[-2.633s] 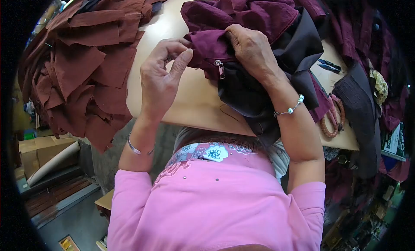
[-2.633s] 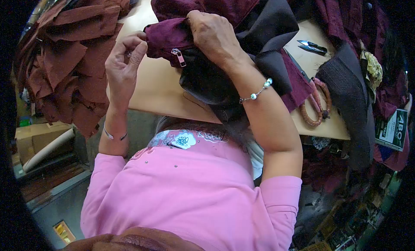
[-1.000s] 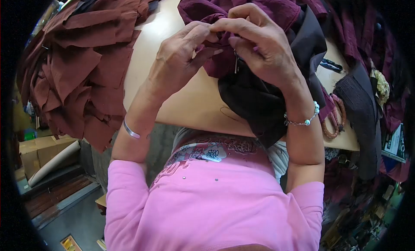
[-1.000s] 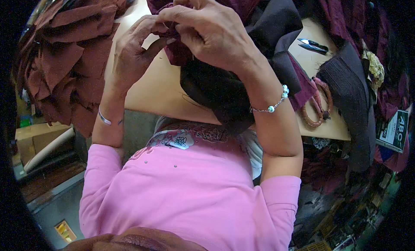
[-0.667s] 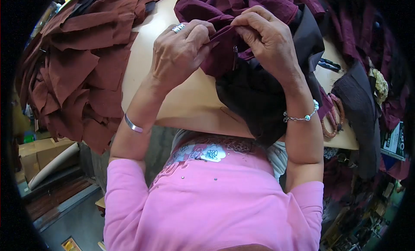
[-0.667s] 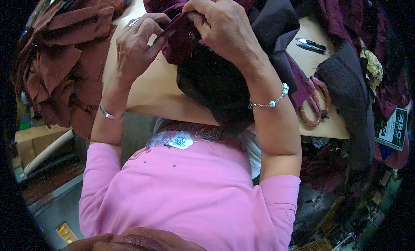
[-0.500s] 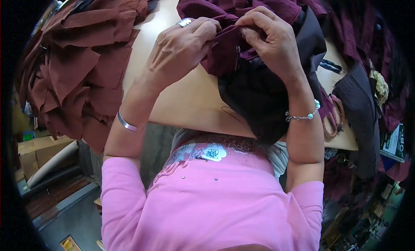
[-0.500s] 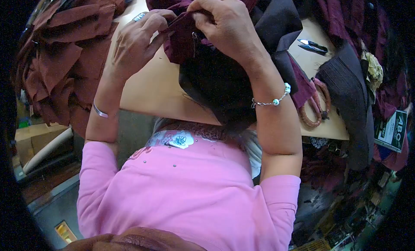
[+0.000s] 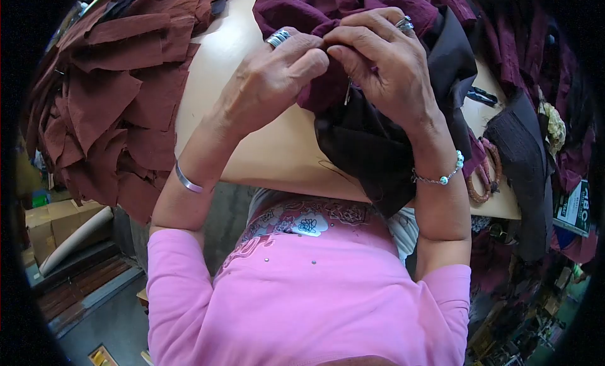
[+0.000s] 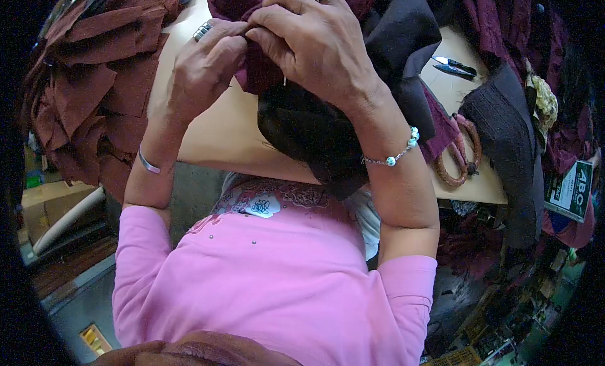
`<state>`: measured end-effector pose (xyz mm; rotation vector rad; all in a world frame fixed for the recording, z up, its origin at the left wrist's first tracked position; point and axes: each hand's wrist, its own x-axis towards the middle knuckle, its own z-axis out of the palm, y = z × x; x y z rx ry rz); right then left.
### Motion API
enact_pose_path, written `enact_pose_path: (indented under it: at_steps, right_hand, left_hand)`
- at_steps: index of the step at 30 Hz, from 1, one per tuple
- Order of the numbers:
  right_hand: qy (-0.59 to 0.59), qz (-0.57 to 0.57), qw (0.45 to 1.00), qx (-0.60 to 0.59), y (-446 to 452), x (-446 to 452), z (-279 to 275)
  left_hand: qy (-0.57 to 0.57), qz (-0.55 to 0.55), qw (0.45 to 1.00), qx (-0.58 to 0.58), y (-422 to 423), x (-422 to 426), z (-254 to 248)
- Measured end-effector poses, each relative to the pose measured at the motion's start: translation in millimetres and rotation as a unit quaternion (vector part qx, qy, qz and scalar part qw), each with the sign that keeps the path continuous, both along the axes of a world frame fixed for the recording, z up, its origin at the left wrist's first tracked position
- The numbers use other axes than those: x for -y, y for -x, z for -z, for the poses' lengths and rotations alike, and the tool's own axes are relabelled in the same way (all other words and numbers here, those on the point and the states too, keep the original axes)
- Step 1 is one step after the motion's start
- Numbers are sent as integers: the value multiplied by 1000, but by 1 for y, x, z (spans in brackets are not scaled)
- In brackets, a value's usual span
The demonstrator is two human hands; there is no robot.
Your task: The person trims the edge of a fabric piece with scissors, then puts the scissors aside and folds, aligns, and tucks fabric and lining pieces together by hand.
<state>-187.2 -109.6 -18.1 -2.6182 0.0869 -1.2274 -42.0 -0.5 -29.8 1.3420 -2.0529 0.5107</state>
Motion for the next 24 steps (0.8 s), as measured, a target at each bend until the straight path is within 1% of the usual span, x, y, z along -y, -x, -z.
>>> enact_pose_path:
  at_steps: [1, 4, 7, 10, 13, 16, 17, 20, 21, 24]
  right_hand:
    - [0, 13, 1000, -14, 0, 0, 0]
    - [27, 37, 995, -87, 5, -1, -3]
    - [62, 59, 991, -103, 6, -3, -2]
    - [101, 77, 989, -69, 2, -6, 0]
    - [26, 23, 999, 25, -4, -6, 5]
    - [-183, -43, 981, 38, -2, -5, 8]
    - [-345, -53, 937, 25, 2, -6, 11]
    - [-379, -86, 921, -33, 4, 10, 16]
    - [-383, -55, 919, -72, 6, 10, 11]
    - [-255, -12, 964, -76, 5, -3, 1]
  left_hand:
    - [3, 3, 1000, 6, 0, 1, 2]
    - [-27, -6, 998, -64, -1, 2, 7]
    - [-17, -5, 997, -72, 3, 4, 7]
    - [-12, 6, 993, -120, 4, 7, 9]
    - [-37, 22, 983, -179, 4, 8, 4]
    - [26, 48, 964, -259, 11, 10, 4]
    - [9, 37, 957, -288, 13, 9, 7]
    - [-19, 15, 924, -382, 20, 6, 12]
    - [-31, -2, 920, -390, 20, 4, 14]
    - [-31, 15, 919, -392, 22, 1, 18]
